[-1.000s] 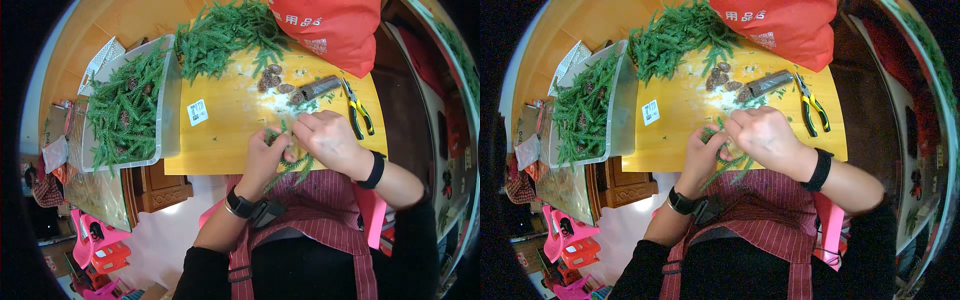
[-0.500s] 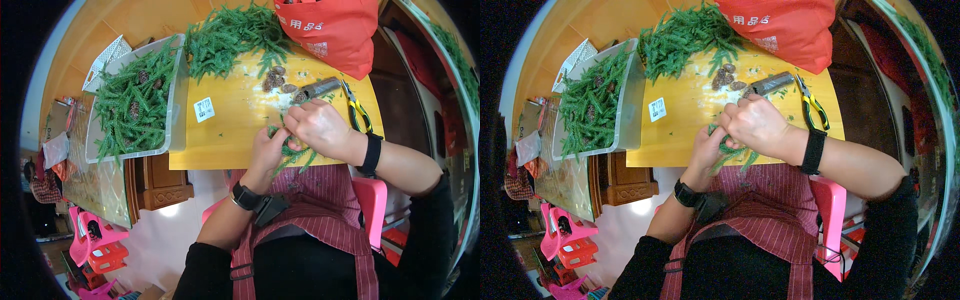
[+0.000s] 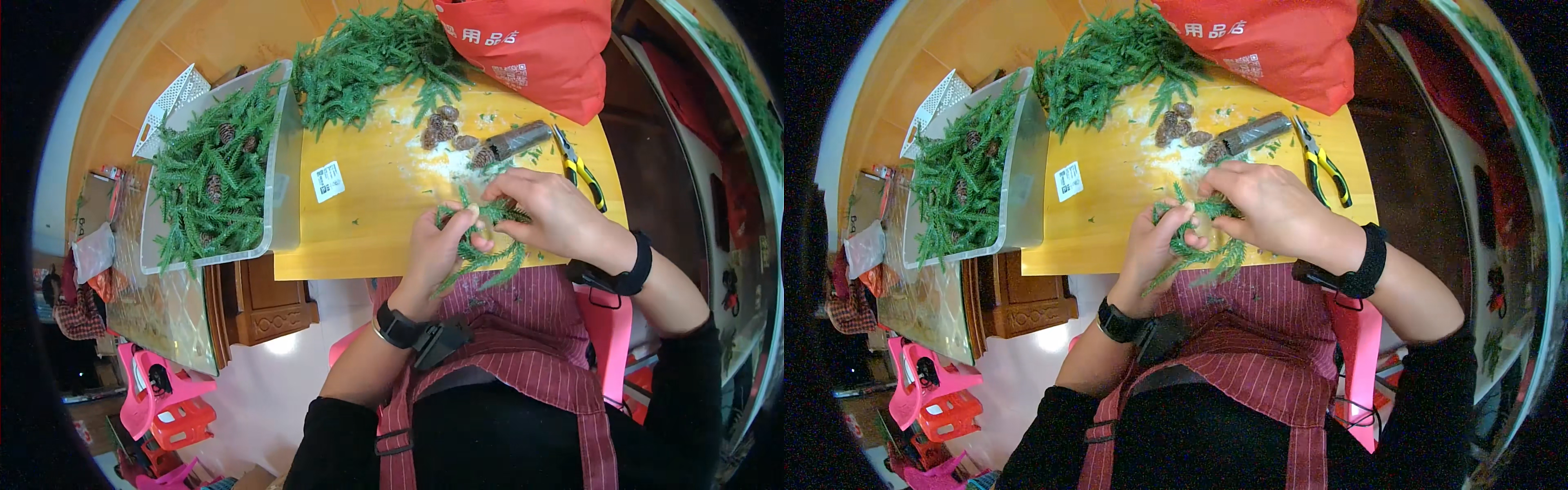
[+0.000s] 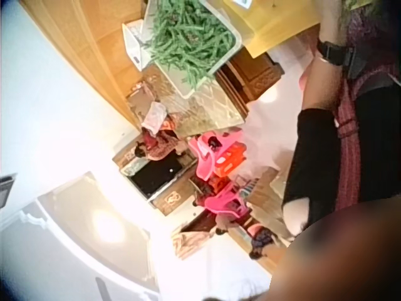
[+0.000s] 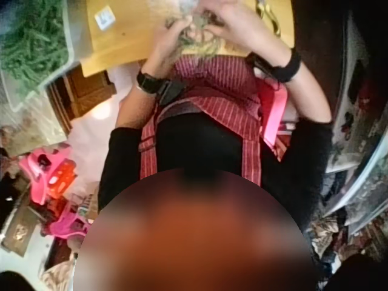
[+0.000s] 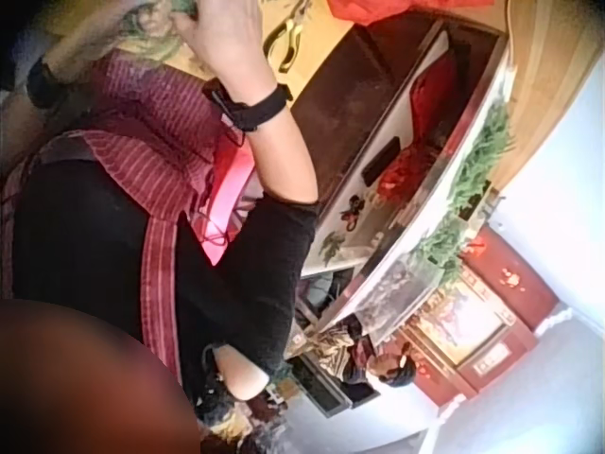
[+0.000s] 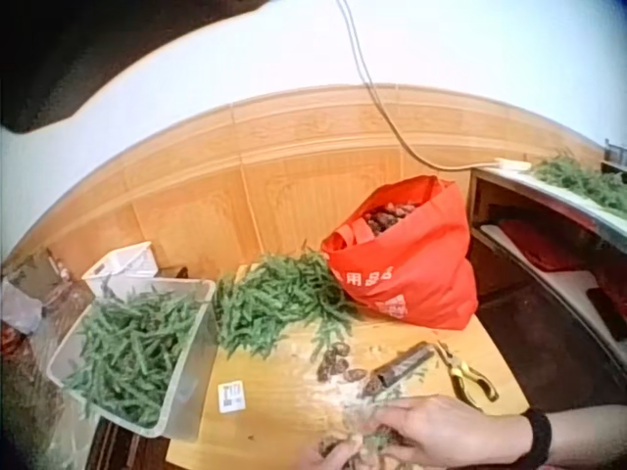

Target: Trimming and bundling pieces of greenery or foliage at a workstation.

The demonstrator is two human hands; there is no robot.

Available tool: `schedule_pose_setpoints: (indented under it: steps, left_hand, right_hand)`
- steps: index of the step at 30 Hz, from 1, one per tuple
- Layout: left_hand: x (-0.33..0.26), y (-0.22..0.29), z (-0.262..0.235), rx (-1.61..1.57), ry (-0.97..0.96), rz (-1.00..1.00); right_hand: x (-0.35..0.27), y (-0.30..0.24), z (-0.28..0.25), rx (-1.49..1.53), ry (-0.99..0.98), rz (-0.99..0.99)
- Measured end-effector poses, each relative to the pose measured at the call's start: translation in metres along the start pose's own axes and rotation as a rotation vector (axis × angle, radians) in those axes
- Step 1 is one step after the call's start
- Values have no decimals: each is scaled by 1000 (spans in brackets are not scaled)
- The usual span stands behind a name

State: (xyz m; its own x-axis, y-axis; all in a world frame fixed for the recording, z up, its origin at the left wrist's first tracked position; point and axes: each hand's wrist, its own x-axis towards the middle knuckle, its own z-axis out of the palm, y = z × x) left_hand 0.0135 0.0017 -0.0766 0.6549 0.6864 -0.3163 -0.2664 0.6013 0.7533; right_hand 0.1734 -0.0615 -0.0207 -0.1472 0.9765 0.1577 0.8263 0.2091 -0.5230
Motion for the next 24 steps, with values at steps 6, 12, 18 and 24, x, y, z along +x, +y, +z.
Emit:
schedule_pose_setpoints:
  steps: [6, 12, 18, 24]
  left_hand:
    - [0, 2, -1, 8, -60, -34]
    - [0, 1, -3, -18, -81, -32]
    - [1, -6, 1, 257, -31, 238]
    - [3, 8, -7, 760, -28, 795]
  right_hand:
    - [-5, 1, -2, 223, -10, 50]
    - [-7, 1, -1, 338, -32, 135]
    - [-10, 4, 2, 623, 0, 251]
    - [-13, 6, -3, 741, 6, 301]
